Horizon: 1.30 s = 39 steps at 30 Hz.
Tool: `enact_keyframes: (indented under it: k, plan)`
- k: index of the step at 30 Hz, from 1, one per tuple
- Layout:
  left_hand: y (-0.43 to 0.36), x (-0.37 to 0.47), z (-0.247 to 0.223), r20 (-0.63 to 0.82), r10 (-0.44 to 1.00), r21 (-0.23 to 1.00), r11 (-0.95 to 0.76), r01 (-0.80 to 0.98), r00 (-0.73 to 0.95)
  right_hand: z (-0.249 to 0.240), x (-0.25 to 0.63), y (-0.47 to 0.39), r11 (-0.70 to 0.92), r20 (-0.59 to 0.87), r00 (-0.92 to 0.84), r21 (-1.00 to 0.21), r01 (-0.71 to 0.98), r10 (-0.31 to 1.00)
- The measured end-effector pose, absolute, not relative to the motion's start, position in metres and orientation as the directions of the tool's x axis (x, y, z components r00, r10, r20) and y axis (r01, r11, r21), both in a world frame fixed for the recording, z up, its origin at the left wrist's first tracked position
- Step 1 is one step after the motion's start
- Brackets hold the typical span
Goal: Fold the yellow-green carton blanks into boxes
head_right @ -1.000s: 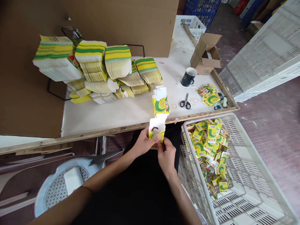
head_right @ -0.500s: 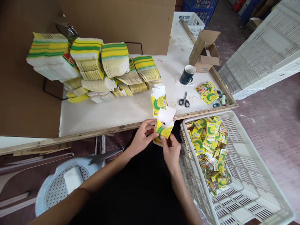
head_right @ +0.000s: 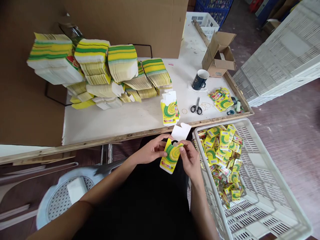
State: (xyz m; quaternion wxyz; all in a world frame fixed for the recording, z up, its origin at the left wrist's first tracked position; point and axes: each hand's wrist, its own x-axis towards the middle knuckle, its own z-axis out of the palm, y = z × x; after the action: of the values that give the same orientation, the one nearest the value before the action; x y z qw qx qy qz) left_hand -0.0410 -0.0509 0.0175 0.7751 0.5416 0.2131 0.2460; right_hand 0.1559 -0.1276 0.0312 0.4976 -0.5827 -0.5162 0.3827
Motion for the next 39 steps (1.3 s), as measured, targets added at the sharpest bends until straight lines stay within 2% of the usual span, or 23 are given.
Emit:
enact_keyframes:
  k: [2,6,11,15,17,20,22,31,39]
  plan:
    - [-0.053,-0.039,0.016,-0.094,0.585,0.934,0.332,-0.132,0.806,0.035,0.159,-0.127,0.034,0.08,0.153,-0.958,0.283,0.985]
    - [-0.057,-0.034,0.013,-0.1,0.597,0.94,0.318,-0.12,0.796,0.033,0.16,-0.124,0.134,0.211,0.182,-0.922,0.364,0.96]
    - [-0.058,-0.031,0.012,-0.046,0.632,0.952,0.263,-0.158,0.773,0.02,0.158,-0.123,0.12,0.198,0.296,-0.958,0.26,0.934]
    - [-0.058,-0.031,0.015,-0.031,0.689,0.978,0.171,-0.12,0.724,0.026,0.164,-0.123,0.195,0.305,0.215,-0.887,0.419,0.928]
    - [-0.058,-0.03,0.017,-0.013,0.728,0.989,0.109,-0.096,0.685,0.033,0.166,-0.123,0.166,0.262,0.177,-0.89,0.425,0.949]
    - [-0.059,-0.028,0.019,-0.02,0.742,0.996,0.072,-0.05,0.67,0.038,0.165,-0.123,-0.018,0.052,0.155,-0.909,0.417,0.987]
    - [-0.06,-0.027,0.02,-0.029,0.721,0.996,0.077,-0.038,0.692,0.036,0.162,-0.121,-0.11,-0.038,0.17,-0.893,0.436,0.985]
    - [-0.059,-0.028,0.014,-0.093,0.679,0.983,0.18,-0.042,0.728,0.027,0.158,-0.118,-0.134,-0.021,0.22,-0.848,0.513,0.975]
    - [-0.059,-0.024,0.013,-0.105,0.709,0.986,0.164,-0.017,0.698,0.026,0.157,-0.116,-0.142,-0.025,0.227,-0.843,0.519,0.974]
